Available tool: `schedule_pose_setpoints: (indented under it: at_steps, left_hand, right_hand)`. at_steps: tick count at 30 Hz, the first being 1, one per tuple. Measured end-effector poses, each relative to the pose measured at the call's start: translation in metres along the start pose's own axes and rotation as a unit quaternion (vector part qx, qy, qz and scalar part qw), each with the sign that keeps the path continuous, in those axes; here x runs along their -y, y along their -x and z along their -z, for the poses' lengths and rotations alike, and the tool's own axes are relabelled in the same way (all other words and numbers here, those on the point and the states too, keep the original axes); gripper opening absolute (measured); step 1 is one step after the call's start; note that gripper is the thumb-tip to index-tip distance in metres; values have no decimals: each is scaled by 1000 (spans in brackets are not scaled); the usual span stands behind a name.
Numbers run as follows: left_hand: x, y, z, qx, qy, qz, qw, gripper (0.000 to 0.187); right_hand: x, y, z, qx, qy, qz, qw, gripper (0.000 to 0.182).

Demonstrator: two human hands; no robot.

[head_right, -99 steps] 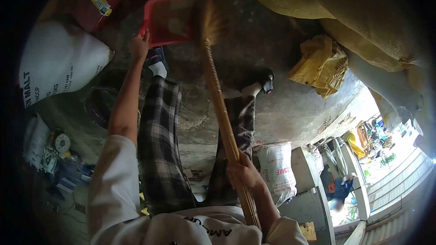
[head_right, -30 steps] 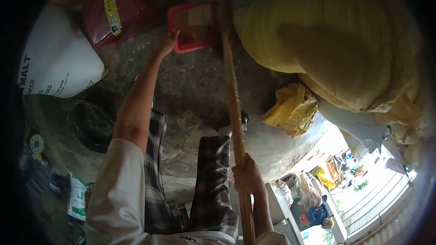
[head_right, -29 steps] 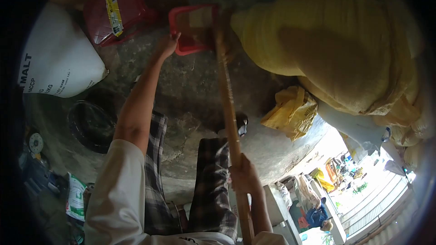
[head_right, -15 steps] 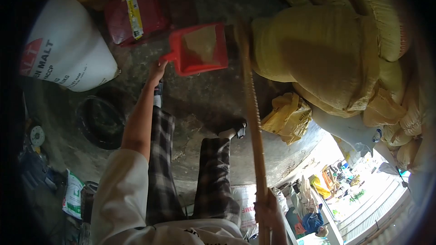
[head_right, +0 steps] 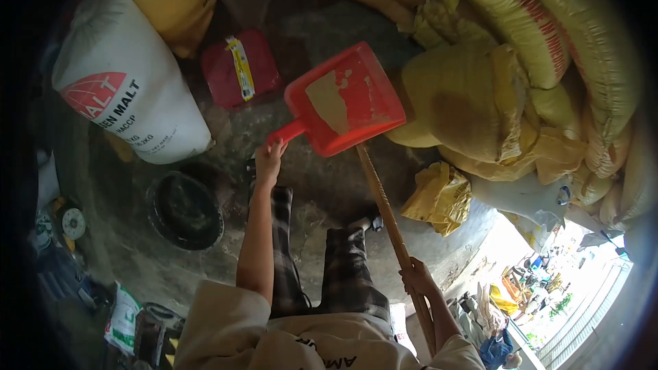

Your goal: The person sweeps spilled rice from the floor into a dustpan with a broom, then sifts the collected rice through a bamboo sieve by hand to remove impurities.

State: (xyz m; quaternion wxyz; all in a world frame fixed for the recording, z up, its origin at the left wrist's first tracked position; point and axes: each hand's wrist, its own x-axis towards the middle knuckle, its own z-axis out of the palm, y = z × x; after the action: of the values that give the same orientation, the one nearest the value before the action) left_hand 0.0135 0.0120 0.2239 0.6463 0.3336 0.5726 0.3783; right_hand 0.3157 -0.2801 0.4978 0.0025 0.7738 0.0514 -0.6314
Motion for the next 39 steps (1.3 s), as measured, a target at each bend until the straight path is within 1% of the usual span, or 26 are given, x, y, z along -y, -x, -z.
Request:
schedule_pose_setpoints:
  at_steps: [1,2,3,4,5,6,8,10,11,12,14,15,17,18,19,21,23,24,26,27,30,32,34,36,38,39]
  left_hand:
    - [-13,6,9,-24,-11,-17,1000,45]
    - [-27,11,22,-48,-23,-35,998,44]
    - [-60,18,35,-47,-22,-45,998,44]
    - [-109,25,47,-22,-116,-30,993,45]
    - [-144,27,59,-1,-209,-16,978,47]
    - [-160,25,71,-8,-209,-31,977,47]
    - [-181,27,97,-53,-246,-146,957,31]
    - [-216,36,125,-49,-256,-113,959,34]
    - [-213,40,143,-57,-264,-103,957,38]
    - [-205,43,160,-66,-271,-93,956,43]
    - [-194,54,178,-104,-290,-126,943,41]
    - [-174,60,185,-120,-247,-114,955,39]
    - [-158,77,190,-125,-212,-104,964,38]
    - [-158,90,182,-144,-177,-79,970,36]
    - [-159,102,170,-166,-139,-53,975,34]
    - [-171,123,146,-184,-94,-29,978,32]
    - [-172,131,139,-194,-56,-11,979,30]
    - [-166,137,139,-198,-26,6,980,29]
    - [-156,145,131,-198,6,24,980,28]
    - [-156,149,128,-191,-5,24,981,28]
    - [-153,155,123,-165,-32,21,986,28]
    - [-153,149,114,-148,-44,19,988,28]
    - [-158,147,106,-131,-68,19,989,27]
    - [-167,139,93,-117,-88,30,989,26]
    - [-177,129,81,-92,-21,20,995,24]
    - [-180,125,81,-68,-45,30,996,24]
  right_hand:
    - [13,6,-4,-43,108,-6,993,27]
    - [20,14,-5,-47,107,4,993,27]
    - [25,22,-3,-139,289,97,942,29]
    - [37,26,-4,-227,455,188,840,31]
    - [69,39,-5,-252,504,165,809,34]
    - [107,56,-2,-277,550,140,775,37]
    - [157,63,17,-318,607,126,717,42]
    - [215,70,47,-355,713,180,577,44]
    - [244,65,69,-420,704,340,460,43]
    - [292,78,65,-402,728,279,481,39]
    - [368,52,93,-440,726,451,276,29]
    - [399,27,108,-382,731,439,356,29]
    - [470,-23,118,-399,704,533,246,24]
    - [502,-41,111,-383,706,491,338,26]
    - [532,-52,101,-423,715,475,290,19]
    - [572,-80,89,-426,701,489,296,15]
    - [598,-104,72,-450,719,405,340,19]
    - [607,-101,66,-459,713,403,345,19]
    - [614,-90,57,-624,591,411,305,30]
    - [613,-87,55,-627,589,406,308,30]
    - [604,-76,57,-689,535,405,274,41]
    - [577,-83,50,-621,518,464,363,45]
    - [523,-77,33,-543,492,473,489,46]
    - [446,-79,17,-503,423,524,543,46]
    - [350,-91,4,-421,372,490,667,45]
    - [297,-86,-2,-406,304,477,718,42]
